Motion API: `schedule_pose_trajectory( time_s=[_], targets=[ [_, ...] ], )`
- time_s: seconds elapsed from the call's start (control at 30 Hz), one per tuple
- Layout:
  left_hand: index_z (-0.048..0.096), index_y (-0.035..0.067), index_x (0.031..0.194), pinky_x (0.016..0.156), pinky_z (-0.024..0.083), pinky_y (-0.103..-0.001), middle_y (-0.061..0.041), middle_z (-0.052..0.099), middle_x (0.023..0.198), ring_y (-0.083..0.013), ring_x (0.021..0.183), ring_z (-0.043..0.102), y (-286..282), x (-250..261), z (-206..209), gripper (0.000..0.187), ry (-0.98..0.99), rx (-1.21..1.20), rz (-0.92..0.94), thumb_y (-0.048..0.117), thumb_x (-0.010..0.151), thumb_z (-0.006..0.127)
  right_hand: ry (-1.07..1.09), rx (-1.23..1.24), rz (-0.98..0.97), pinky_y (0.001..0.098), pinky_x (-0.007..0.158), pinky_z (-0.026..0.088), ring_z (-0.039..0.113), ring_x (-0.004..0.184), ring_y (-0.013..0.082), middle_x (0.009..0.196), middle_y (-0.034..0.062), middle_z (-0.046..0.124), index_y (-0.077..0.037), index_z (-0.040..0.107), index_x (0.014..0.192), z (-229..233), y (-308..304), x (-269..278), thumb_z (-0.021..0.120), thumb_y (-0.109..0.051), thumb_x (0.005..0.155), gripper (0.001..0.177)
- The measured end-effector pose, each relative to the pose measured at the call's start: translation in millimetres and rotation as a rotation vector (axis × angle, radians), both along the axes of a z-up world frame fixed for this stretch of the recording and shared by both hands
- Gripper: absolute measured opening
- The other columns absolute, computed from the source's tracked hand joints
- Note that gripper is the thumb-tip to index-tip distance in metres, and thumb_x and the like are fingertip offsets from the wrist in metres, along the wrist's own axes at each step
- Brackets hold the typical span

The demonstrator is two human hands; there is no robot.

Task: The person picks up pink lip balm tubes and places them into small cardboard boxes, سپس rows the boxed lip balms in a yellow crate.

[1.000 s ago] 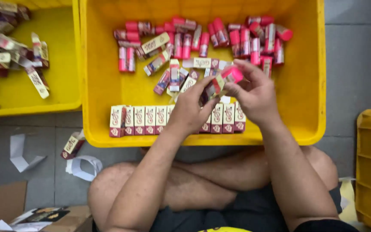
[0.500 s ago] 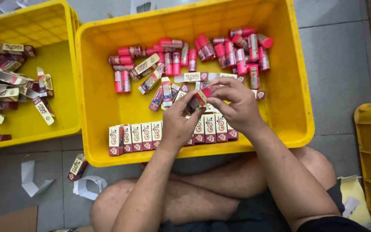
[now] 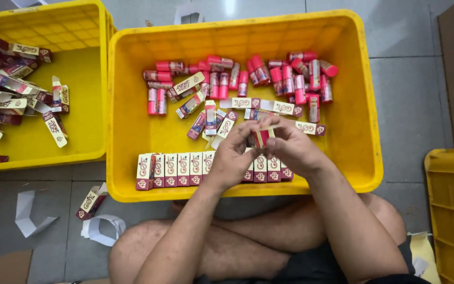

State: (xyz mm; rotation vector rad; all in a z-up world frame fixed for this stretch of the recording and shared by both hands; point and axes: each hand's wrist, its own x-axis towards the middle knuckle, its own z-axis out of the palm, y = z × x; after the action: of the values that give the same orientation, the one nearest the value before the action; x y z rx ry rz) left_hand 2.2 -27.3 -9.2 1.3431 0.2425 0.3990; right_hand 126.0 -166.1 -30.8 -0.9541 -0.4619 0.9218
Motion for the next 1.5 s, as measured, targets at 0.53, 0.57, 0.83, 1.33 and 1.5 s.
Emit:
schedule_pose_trajectory(
  time_s=[0.53,0.57,0.83,1.33,1.5],
  targets=[
    [0.074,0.008,0.124,0.099,0.053,-0.030,-0.005,0.064,0.127,-0.0094,0.105,0.059,-2,0,-8,0.046,0.093,-0.156,0.035,0.024,0.084,0.089,0.011,0.129,-0.002,0.0337,0.075,0.059,0.065,0.091,0.0206,0.118,0.0111,0.056,0.000,0.068,0.121,-1,9,-10,0.062,-0.004,0.097,0.025],
    [0.074,0.008,0.124,0.099,0.053,-0.030,-0.005,0.064,0.127,-0.0094,0.105,0.059,-2,0,-2,0.046,0.092,-0.158,0.029,0.024,0.084,0.089,0.009,0.127,-0.007,0.0337,0.075,0.059,0.065,0.091,0.0206,0.118,0.0111,0.056,0.000,0.068,0.121,-5,9,-9,0.062,-0.004,0.097,0.025],
    [0.074,0.007,0.123,0.099,0.053,-0.032,-0.011,0.057,0.132,-0.0137,0.106,0.057,1,-4,-5,0.052,0.164,-0.087,0.050,0.024,0.078,0.094,-0.153,0.072,-0.048,0.0352,0.070,0.059,0.064,0.085,0.0201,0.112,0.0139,0.054,0.001,0.067,0.113,-32,9,4,0.064,0.002,0.096,0.017],
    [0.076,0.010,0.119,0.094,0.056,-0.036,-0.004,0.068,0.107,-0.0141,0.100,0.062,-4,-1,-10,0.036,0.193,-0.136,0.028,0.023,0.086,0.085,-0.240,0.038,-0.065,0.0320,0.072,0.062,0.066,0.088,0.0163,0.107,0.0107,0.059,-0.001,0.073,0.104,-15,5,-11,0.077,-0.008,0.091,0.015],
    [0.075,0.016,0.124,0.090,0.059,-0.035,-0.005,0.072,0.104,-0.0127,0.094,0.066,5,-18,25,0.044,0.260,-0.030,-0.006,0.032,0.085,0.087,-0.328,-0.017,-0.094,0.0331,0.071,0.061,0.067,0.093,0.0184,0.106,0.0118,0.059,0.000,0.069,0.108,11,0,-12,0.073,-0.004,0.095,0.015]
  ],
)
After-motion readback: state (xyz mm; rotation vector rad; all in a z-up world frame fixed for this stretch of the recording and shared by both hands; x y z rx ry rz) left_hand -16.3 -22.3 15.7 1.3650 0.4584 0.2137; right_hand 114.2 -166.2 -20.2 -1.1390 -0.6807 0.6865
